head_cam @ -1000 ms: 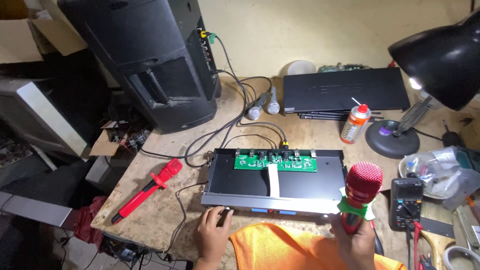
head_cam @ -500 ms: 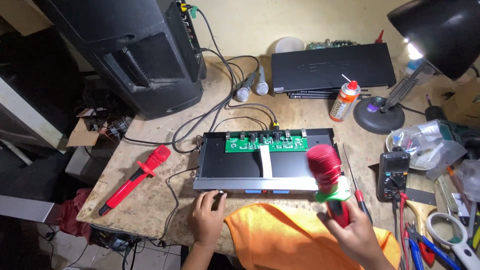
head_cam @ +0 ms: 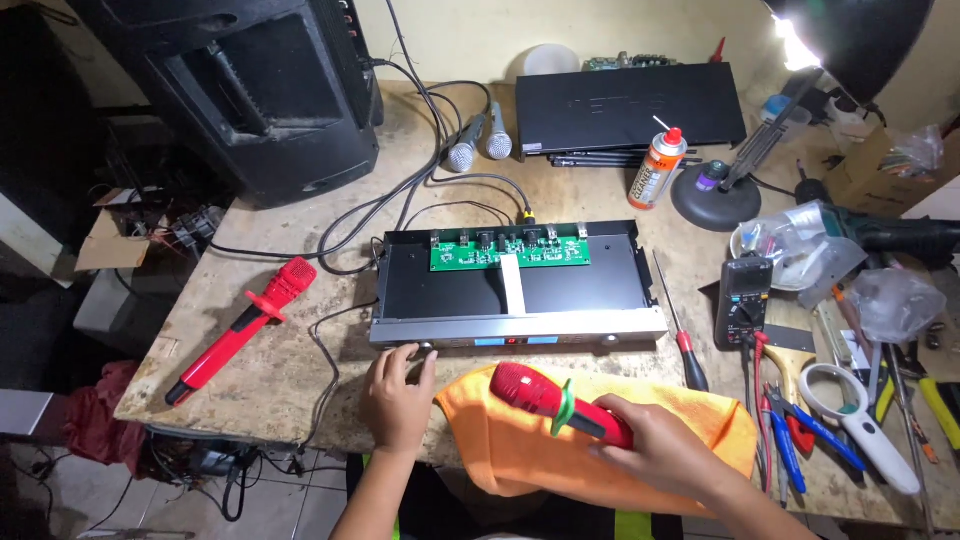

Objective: Disassembling, cleaning, and inspecting the internal components of a handheld microphone at an electronics repair station.

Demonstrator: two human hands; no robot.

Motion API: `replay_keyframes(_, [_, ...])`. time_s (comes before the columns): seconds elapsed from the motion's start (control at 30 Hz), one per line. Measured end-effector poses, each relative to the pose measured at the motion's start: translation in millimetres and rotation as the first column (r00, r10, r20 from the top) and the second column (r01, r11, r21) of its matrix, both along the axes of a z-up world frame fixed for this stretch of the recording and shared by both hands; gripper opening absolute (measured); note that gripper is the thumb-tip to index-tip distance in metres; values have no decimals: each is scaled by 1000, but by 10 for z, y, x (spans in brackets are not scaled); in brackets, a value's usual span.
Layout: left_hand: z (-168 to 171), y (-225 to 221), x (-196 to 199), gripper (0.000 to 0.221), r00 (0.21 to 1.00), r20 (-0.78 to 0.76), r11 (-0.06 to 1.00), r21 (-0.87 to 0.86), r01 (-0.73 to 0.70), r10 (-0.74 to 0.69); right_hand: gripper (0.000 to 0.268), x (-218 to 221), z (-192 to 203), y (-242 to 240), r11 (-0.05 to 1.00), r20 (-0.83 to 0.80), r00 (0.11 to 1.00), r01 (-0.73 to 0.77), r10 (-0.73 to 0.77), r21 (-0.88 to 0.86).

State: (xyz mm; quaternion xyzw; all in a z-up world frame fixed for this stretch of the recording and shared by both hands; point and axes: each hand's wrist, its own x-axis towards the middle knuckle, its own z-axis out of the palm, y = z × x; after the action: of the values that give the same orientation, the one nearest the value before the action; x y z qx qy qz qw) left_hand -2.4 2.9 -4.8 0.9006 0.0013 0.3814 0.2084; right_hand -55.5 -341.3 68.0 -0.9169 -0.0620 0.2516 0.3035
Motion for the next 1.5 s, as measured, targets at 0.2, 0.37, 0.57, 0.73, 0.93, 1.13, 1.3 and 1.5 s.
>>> replay_keyframes(0.2, [-68,12,-3,18,999,-37,1000,-18,3,-4,62,46,-535,-42,971,359,903,-210,236,-110])
replay_keyframes(0.37, [-82,10,32,18,1000,-17,1000,-17,5,-5,53,63,-426,13,936,496,794,-285,351,-205])
replay_keyframes(0.57, [-128,16,46,17,998,-8,998,-27,-55,55,53,31,-565,-43,933,556,749,-285,361,-221])
replay_keyframes(0.73, [-55,-1,46,16,998,17,997,-51,-59,60,46,4,-526,-129,954,436,852,-217,289,-208])
replay_keyframes(0.93, [-54,-19,31,13,996,-45,992,-95,-79,75,72,158,-165,-238,931,79,959,-240,271,-277])
replay_keyframes(1.13, [-69,2,70,21,989,-129,982,-166,-86,65,50,1057,137,-208,979,287,944,-116,161,-165])
replay_keyframes(1.3, [-370,91,169,34,976,-210,982,-164,-90,54,43,2723,166,204,979,449,875,205,-179,-10])
replay_keyframes(1.5, [-730,78,332,33,994,67,974,-217,-65,81,65,3697,6,378,991,-3,999,53,-54,-124])
